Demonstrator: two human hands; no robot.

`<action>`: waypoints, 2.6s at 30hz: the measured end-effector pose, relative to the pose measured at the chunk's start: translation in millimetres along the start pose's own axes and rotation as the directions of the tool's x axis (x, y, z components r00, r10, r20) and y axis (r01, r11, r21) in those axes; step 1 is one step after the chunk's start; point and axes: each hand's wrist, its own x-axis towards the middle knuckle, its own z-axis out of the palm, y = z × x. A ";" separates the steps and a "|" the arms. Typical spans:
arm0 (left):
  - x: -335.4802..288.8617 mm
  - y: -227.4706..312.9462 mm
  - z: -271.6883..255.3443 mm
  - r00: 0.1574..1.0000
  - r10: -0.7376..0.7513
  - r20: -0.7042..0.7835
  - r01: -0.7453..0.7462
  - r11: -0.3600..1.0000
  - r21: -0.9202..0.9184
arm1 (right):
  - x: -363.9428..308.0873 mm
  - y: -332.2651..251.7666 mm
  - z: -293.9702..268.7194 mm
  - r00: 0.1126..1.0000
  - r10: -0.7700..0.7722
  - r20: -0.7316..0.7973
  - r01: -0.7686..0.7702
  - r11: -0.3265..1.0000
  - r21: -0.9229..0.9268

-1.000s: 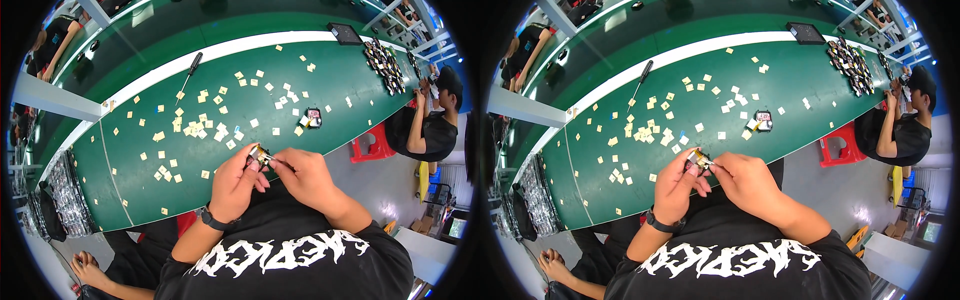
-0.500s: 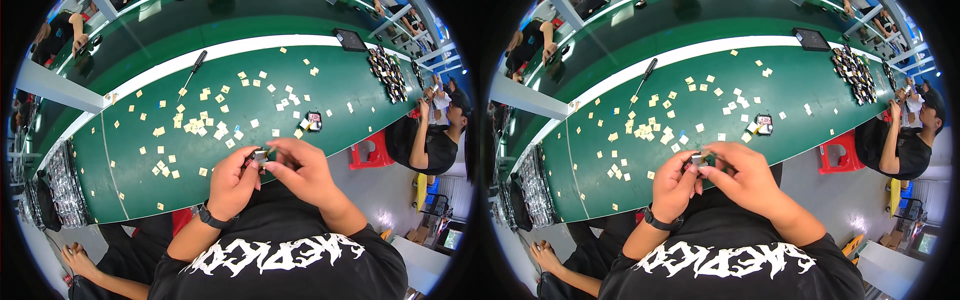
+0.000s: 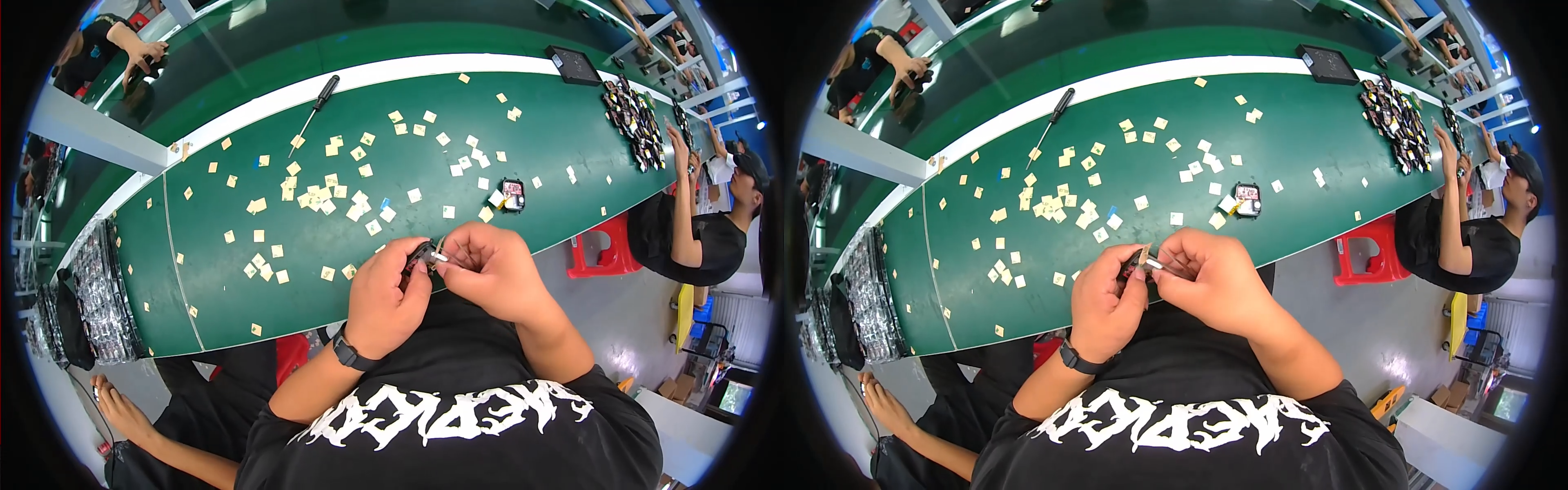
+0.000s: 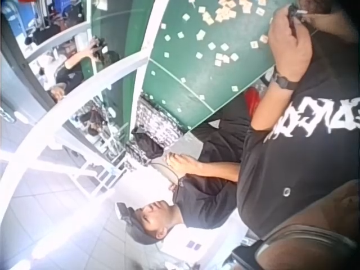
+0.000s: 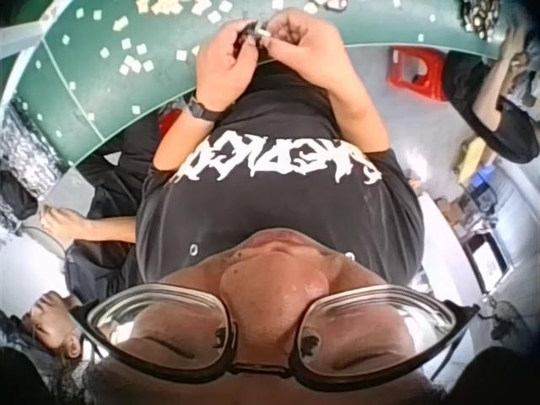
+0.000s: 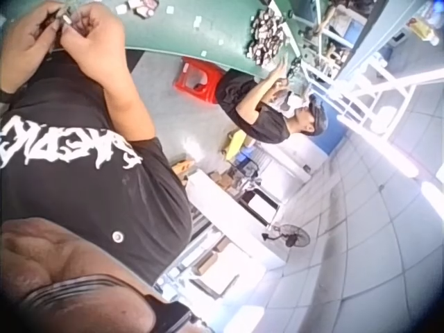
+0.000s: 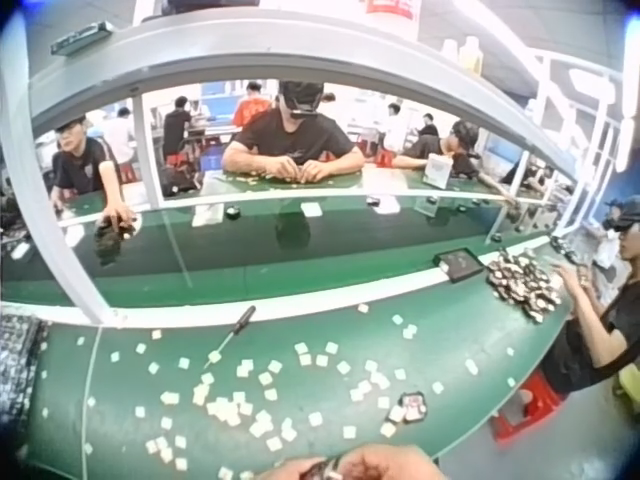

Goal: Assemble small electronic components by peeling and applying adhesive stickers to smartwatch casings.

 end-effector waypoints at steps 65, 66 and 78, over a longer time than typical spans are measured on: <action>1.8 -8.4 -13.5 0.988 0.097 0.118 -0.085 0.991 -0.104 | -1.0 0.8 8.7 0.922 -0.384 -0.047 0.324 0.833 -0.449; 2.3 -9.7 -12.7 0.988 0.098 0.120 -0.086 0.991 -0.104 | -0.8 2.1 9.8 0.922 -0.384 -0.048 0.324 0.833 -0.449; -0.5 -8.1 -11.3 0.979 0.186 0.081 -0.190 0.981 0.047 | 0.8 8.8 8.5 0.996 0.043 -0.079 -0.048 0.997 -0.067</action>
